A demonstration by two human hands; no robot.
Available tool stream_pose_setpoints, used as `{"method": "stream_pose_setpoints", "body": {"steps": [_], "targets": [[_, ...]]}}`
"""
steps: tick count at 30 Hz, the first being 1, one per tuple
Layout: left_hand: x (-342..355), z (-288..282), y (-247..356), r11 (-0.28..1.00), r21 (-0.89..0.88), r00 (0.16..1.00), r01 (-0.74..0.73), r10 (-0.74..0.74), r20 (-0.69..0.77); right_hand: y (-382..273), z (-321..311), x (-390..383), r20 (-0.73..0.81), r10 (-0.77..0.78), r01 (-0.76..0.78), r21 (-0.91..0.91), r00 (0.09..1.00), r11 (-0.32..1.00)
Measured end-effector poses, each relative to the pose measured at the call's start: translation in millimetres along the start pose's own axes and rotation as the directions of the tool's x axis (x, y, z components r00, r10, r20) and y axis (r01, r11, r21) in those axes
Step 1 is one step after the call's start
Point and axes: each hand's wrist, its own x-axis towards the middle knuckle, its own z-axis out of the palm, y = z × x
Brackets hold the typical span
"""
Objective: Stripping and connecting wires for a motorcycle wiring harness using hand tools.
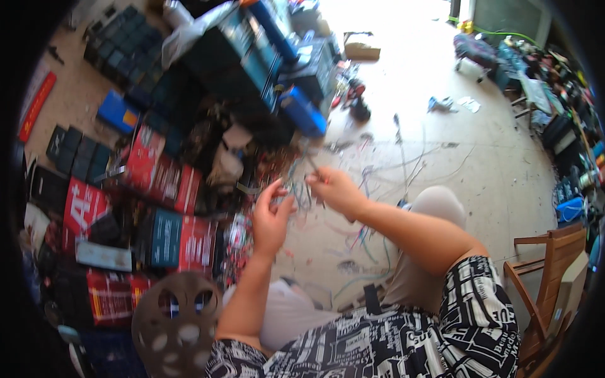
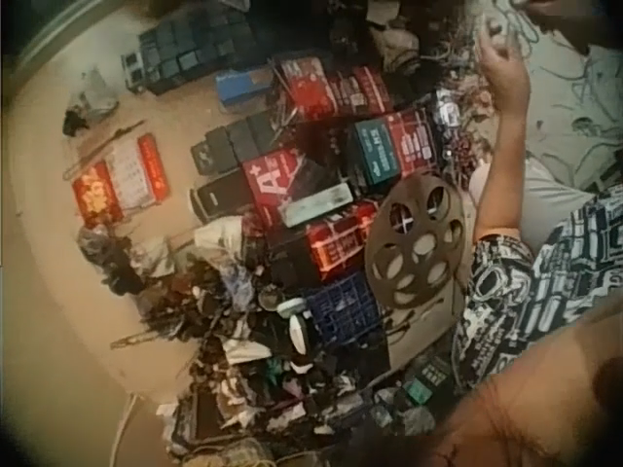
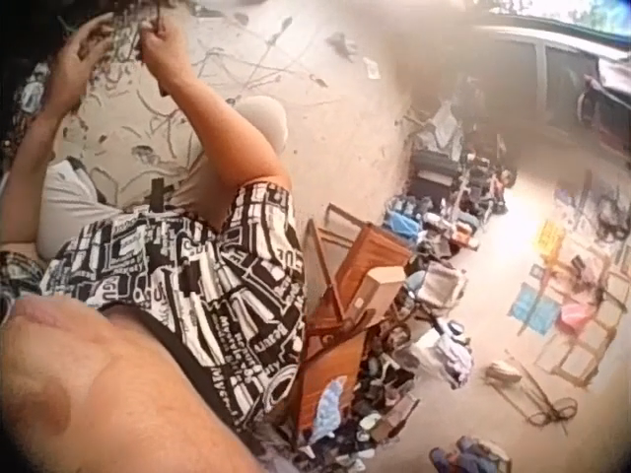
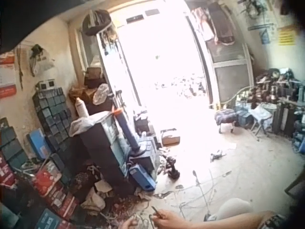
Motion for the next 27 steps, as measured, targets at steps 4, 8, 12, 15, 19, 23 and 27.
{"method": "stream_pose_setpoints", "body": {"steps": [4,8,12,15,19,23,27], "targets": [[-10,-1,8,0.739,0.454,0.856,-0.498,0.504,0.118,6,-7,0,-0.078,-0.078,0.044,-0.365,0.994,0.930],[-8,-5,-1,0.698,0.407,0.803,-0.589,0.448,0.394,20,-14,-4,-0.043,0.056,-0.067,-0.345,0.998,0.936],[-4,-9,3,0.671,0.360,0.742,-0.648,0.450,0.496,34,-13,-3,-0.034,0.229,-0.231,-0.135,0.973,0.964],[-5,-11,3,0.654,0.274,0.686,-0.705,0.531,0.497,36,-9,-4,0.082,0.339,-0.331,-0.095,0.937,0.939],[-10,-7,-4,0.672,0.235,0.702,-0.702,0.596,0.390,23,4,-15,0.083,0.275,-0.238,-0.306,0.958,0.922],[-7,-7,-28,0.874,0.174,0.881,-0.454,0.411,0.235,19,12,-22,0.135,0.052,0.008,-0.408,0.989,0.913],[-2,-5,-30,0.954,0.047,0.948,-0.298,0.289,0.131,32,15,-14,0.105,-0.025,0.064,-0.378,0.994,0.923]]}}
